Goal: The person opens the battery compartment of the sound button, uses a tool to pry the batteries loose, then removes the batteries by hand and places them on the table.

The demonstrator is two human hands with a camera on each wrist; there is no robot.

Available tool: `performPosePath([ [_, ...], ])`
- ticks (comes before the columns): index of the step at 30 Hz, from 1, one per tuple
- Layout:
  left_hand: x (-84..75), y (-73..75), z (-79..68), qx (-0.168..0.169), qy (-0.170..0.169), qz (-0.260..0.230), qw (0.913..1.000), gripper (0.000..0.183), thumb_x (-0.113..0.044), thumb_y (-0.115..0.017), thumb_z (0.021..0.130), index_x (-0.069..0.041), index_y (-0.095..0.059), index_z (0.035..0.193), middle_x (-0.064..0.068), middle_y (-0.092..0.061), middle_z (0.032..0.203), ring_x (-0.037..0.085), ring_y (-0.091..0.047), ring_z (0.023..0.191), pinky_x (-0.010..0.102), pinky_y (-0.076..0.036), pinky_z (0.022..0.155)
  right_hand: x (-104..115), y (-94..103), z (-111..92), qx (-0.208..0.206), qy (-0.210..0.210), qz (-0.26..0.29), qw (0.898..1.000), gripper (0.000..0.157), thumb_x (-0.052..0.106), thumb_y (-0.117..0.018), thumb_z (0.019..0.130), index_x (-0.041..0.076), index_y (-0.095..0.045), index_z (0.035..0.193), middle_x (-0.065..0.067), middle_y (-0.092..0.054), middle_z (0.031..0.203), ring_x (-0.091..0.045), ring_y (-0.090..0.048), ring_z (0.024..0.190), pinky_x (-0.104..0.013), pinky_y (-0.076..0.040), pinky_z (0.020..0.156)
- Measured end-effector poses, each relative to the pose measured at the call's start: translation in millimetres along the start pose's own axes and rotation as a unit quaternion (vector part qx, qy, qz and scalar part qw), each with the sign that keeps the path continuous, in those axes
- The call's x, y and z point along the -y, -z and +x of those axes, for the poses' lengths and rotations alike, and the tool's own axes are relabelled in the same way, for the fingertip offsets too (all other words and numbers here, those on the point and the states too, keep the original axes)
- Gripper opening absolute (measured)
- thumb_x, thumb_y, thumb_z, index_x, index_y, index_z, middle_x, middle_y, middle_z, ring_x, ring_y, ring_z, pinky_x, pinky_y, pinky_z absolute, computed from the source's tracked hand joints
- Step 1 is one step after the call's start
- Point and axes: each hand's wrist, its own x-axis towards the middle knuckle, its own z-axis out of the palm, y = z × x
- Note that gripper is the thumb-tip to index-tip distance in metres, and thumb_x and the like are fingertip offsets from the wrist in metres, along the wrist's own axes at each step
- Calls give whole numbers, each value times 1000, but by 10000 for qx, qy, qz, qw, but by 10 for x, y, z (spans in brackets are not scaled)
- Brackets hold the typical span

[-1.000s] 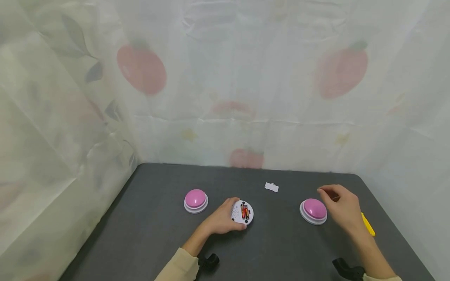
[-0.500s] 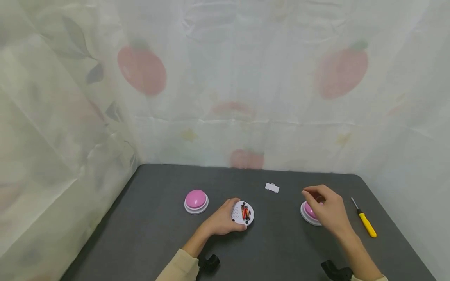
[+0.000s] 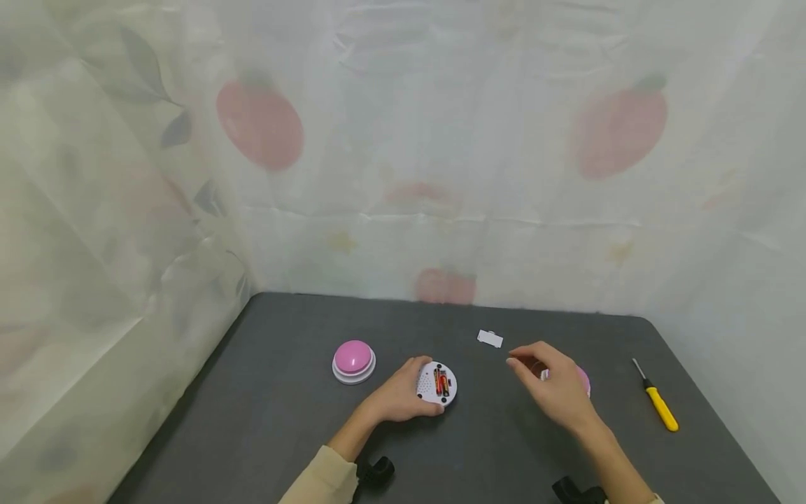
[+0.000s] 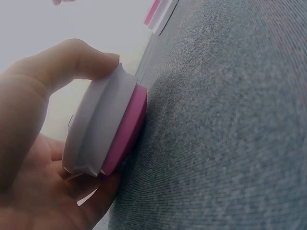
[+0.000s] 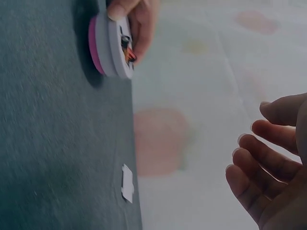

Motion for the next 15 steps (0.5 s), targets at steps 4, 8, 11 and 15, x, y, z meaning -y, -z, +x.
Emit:
performPosePath([
  [4, 10, 4, -8, 15, -30, -16, 10000, 95, -39, -86, 74, -1, -40, 149, 10, -51, 135, 20, -53, 107, 38, -44, 94, 0, -115, -8, 116, 5, 173, 9998, 17, 4, -79, 87, 12, -75, 101, 12, -66, 89, -6, -60, 77, -21, -50, 70],
  [8, 15, 22, -5, -51, -38, 10, 10000, 94, -37, -86, 73, -2, -41, 148, 9, -51, 132, 20, -54, 105, 39, -45, 93, 5, -212, 9, 139, 23, 253, 9996, 18, 5, -79, 87, 14, -75, 102, 12, -67, 90, -6, -62, 78, -27, -52, 70],
  [11, 16, 33, 0, -89, -54, 29, 9999, 93, -37, -86, 73, -2, -42, 147, 9, -52, 131, 20, -54, 105, 38, -45, 93, 15, -281, 21, 192, 43, 309, 9993, 20, 6, -79, 87, 18, -75, 102, 12, -67, 91, -7, -62, 78, -32, -54, 69],
  [15, 14, 32, 6, -101, -59, 23, 9999, 94, -38, -86, 72, -2, -42, 147, 9, -52, 131, 20, -54, 104, 38, -45, 92, 23, -375, 18, 393, 16, 374, 9985, 19, 9, -81, 87, 20, -74, 102, 14, -66, 91, -6, -61, 78, -36, -55, 69],
])
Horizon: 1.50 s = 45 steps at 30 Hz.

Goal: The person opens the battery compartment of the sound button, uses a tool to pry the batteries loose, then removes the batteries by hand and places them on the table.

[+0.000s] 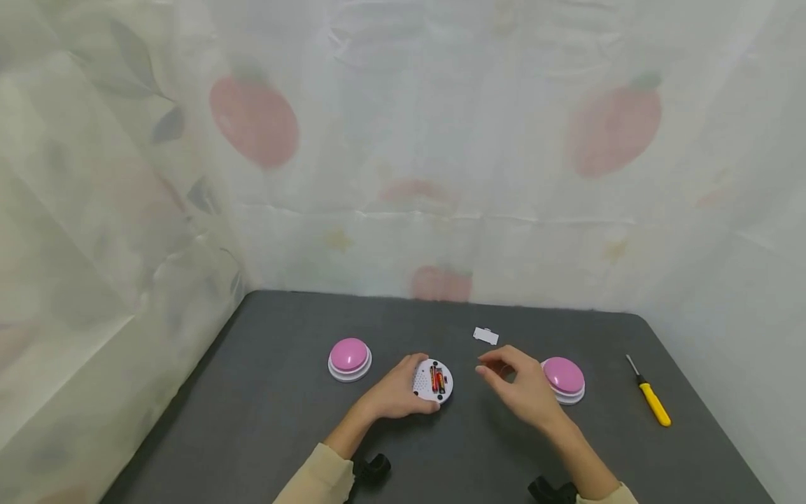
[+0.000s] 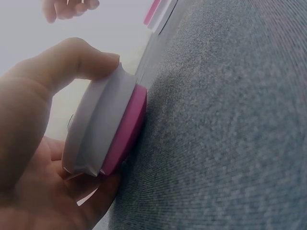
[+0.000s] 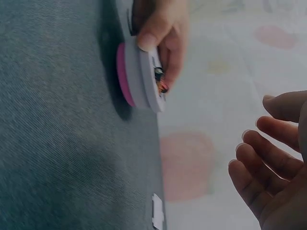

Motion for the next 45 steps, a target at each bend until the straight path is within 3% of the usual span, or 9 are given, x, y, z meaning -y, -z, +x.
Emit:
performPosePath([
  [4, 7, -3, -3, -19, 12, 14, 10000, 95, -39, -87, 72, -1, -42, 147, 10, -52, 132, 20, -54, 105, 39, -45, 93, -21, -108, 3, 224, 60, 103, 9997, 16, 11, -81, 87, 16, -74, 101, 14, -65, 90, -8, -61, 77, -39, -55, 68],
  [12, 11, -9, -1, -8, -21, 58, 10000, 95, -39, -86, 72, -1, -42, 147, 10, -52, 132, 19, -54, 104, 38, -45, 91, -77, -283, -7, 585, 48, 24, 9983, 17, 14, -83, 85, 11, -75, 100, 15, -62, 89, -4, -58, 77, -30, -52, 68],
  [19, -1, -4, -5, -3, -37, 43, 10000, 95, -40, -87, 72, -1, -42, 147, 11, -52, 135, 19, -55, 105, 37, -45, 92, -87, -385, -8, 980, 1, -55, 9952, 19, 17, -82, 86, 10, -74, 103, 5, -65, 92, -12, -59, 78, -29, -50, 68],
  [32, -5, 18, -7, 71, -63, 36, 9999, 94, -39, -86, 74, -2, -41, 148, 10, -52, 134, 17, -54, 100, 35, -45, 88, -177, -568, 41, 1321, -65, -239, 9909, 22, 20, -85, 84, 12, -74, 101, 4, -63, 91, -11, -57, 79, -26, -48, 70],
  [45, 10, 6, -5, 64, -88, 51, 9999, 93, -40, -86, 73, -3, -42, 146, 10, -52, 132, 16, -54, 100, 33, -45, 87, -168, -606, 86, 1439, -38, -418, 9887, 21, 21, -86, 82, 13, -73, 97, 0, -59, 89, -17, -56, 77, -26, -45, 68],
])
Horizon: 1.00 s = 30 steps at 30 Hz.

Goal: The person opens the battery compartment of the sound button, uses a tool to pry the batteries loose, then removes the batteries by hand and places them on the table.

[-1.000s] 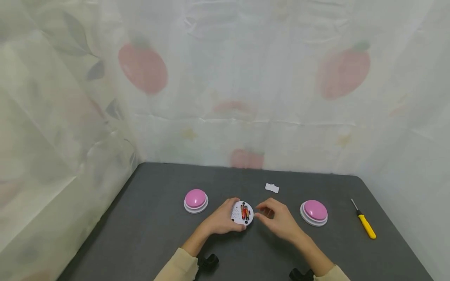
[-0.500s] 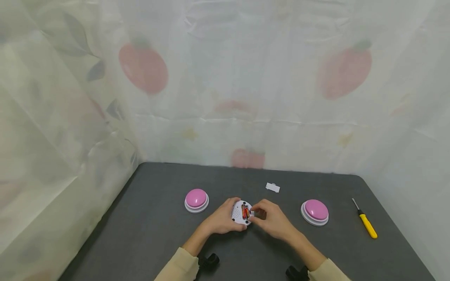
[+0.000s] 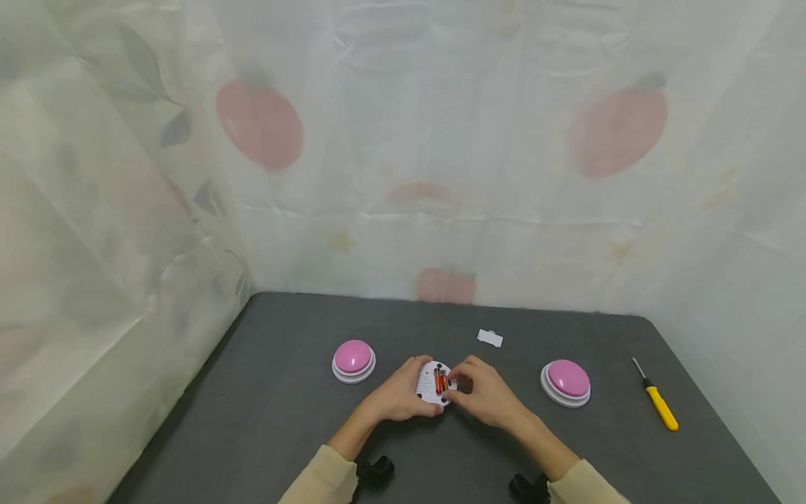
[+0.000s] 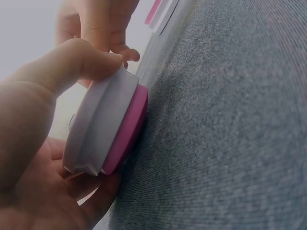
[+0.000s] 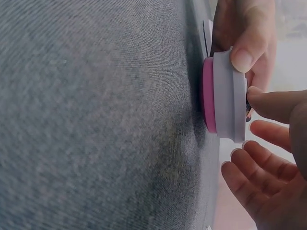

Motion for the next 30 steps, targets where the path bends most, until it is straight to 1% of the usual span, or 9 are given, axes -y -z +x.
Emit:
performPosePath([
  [3, 2, -1, 0, 2, 36, -7, 10000, 94, -41, -86, 73, -3, -42, 147, 11, -52, 134, 17, -54, 101, 34, -45, 89, 14, -2, 9, -62, 81, -17, 9999, 17, 19, -84, 83, 12, -73, 95, 1, -59, 86, -15, -56, 76, -25, -45, 68],
  [6, -1, -4, -1, 3, 78, -15, 10000, 95, -42, -86, 74, -2, -42, 147, 12, -51, 138, 18, -55, 105, 36, -46, 92, 45, 6, 19, -86, 126, -21, 9999, 12, 16, -81, 85, 11, -74, 93, 6, -59, 83, -12, -56, 75, -25, -46, 67],
  [9, -5, -9, 2, 3, 107, -41, 9999, 95, -41, -86, 74, -2, -41, 148, 13, -49, 142, 19, -54, 108, 38, -45, 94, 82, 19, 27, -43, 54, -11, 10000, 7, 14, -78, 87, 10, -75, 91, 10, -60, 81, -6, -56, 73, -25, -48, 67],
  [12, -4, -22, 5, 16, 103, -58, 9999, 95, -40, -86, 74, -1, -41, 148, 13, -49, 141, 19, -54, 107, 37, -46, 94, 116, 35, 32, 38, -77, -45, 10000, 4, 12, -76, 88, 9, -76, 90, 12, -63, 79, -2, -56, 70, -24, -49, 64],
  [15, -4, -31, 10, 10, 93, -56, 9999, 95, -40, -87, 73, -1, -42, 147, 12, -50, 139, 19, -54, 106, 36, -46, 93, 146, 48, 39, 59, -127, -162, 9998, 4, 10, -74, 87, 9, -77, 90, 10, -66, 78, 0, -56, 69, -24, -50, 64],
  [19, -5, -27, 9, -24, 105, -102, 9999, 94, -39, -87, 73, -2, -42, 147, 11, -50, 138, 18, -54, 105, 36, -45, 93, 181, 64, 48, -31, -123, -421, 9990, 6, 7, -74, 86, 8, -77, 90, 8, -66, 78, -1, -55, 69, -24, -50, 64],
  [23, -7, -20, 4, -17, 137, -95, 9999, 95, -39, -87, 73, -2, -41, 147, 12, -50, 139, 19, -54, 108, 38, -45, 95, 191, 79, 44, -115, -351, -596, 9975, 8, 6, -73, 84, 9, -76, 91, 9, -64, 80, -4, -54, 70, -25, -48, 65],
  [26, -8, -19, 1, -5, 159, -91, 9998, 95, -39, -87, 74, -2, -41, 148, 12, -49, 140, 20, -54, 109, 39, -45, 95, 164, 92, 32, -192, -532, -513, 9971, 10, 4, -72, 83, 11, -75, 91, 10, -61, 81, -6, -54, 72, -26, -48, 66],
  [30, -10, -17, -1, 13, 187, -102, 9998, 95, -39, -87, 74, -3, -40, 148, 12, -49, 140, 20, -53, 109, 39, -44, 95, 97, 101, 26, -312, -592, -217, 9975, 13, 1, -71, 82, 11, -74, 89, 10, -61, 81, -6, -54, 73, -26, -49, 68],
])
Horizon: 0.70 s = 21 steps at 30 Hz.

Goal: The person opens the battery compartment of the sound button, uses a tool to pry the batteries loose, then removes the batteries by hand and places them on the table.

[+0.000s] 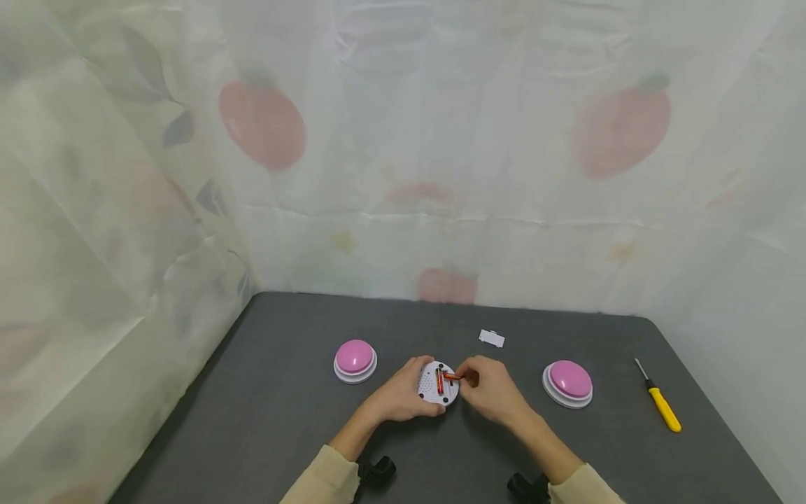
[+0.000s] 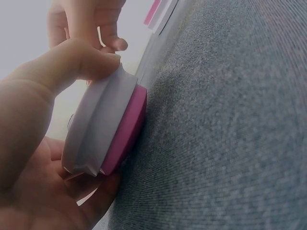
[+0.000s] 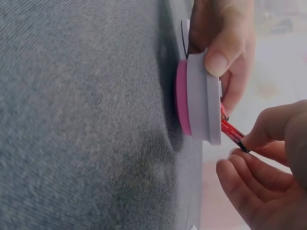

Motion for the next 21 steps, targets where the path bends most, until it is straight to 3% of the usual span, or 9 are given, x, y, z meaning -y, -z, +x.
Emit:
performPosePath([
  [8, -12, 5, -2, -15, -36, 5, 10000, 94, -39, -86, 74, -3, -41, 148, 10, -50, 137, 19, -54, 108, 38, -44, 94, -68, 42, 22, -93, -156, 271, 9995, 14, -1, -70, 82, 11, -74, 89, 7, -63, 82, -7, -56, 73, -27, -50, 67],
  [13, -22, 10, -3, -15, -12, -6, 10000, 94, -39, -86, 74, -3, -41, 148, 10, -50, 136, 18, -53, 107, 38, -44, 94, -100, 92, 51, -110, -514, 446, 9976, 14, -2, -71, 83, 10, -74, 89, 7, -65, 79, -8, -58, 72, -28, -50, 67],
  [21, -2, 2, 0, -35, -32, 13, 10000, 94, -39, -86, 73, -3, -41, 148, 10, -50, 137, 20, -53, 110, 39, -44, 97, -208, 201, 125, -213, -755, 341, 9963, 11, 2, -73, 84, 11, -76, 89, 7, -66, 78, -9, -59, 71, -29, -50, 67],
])
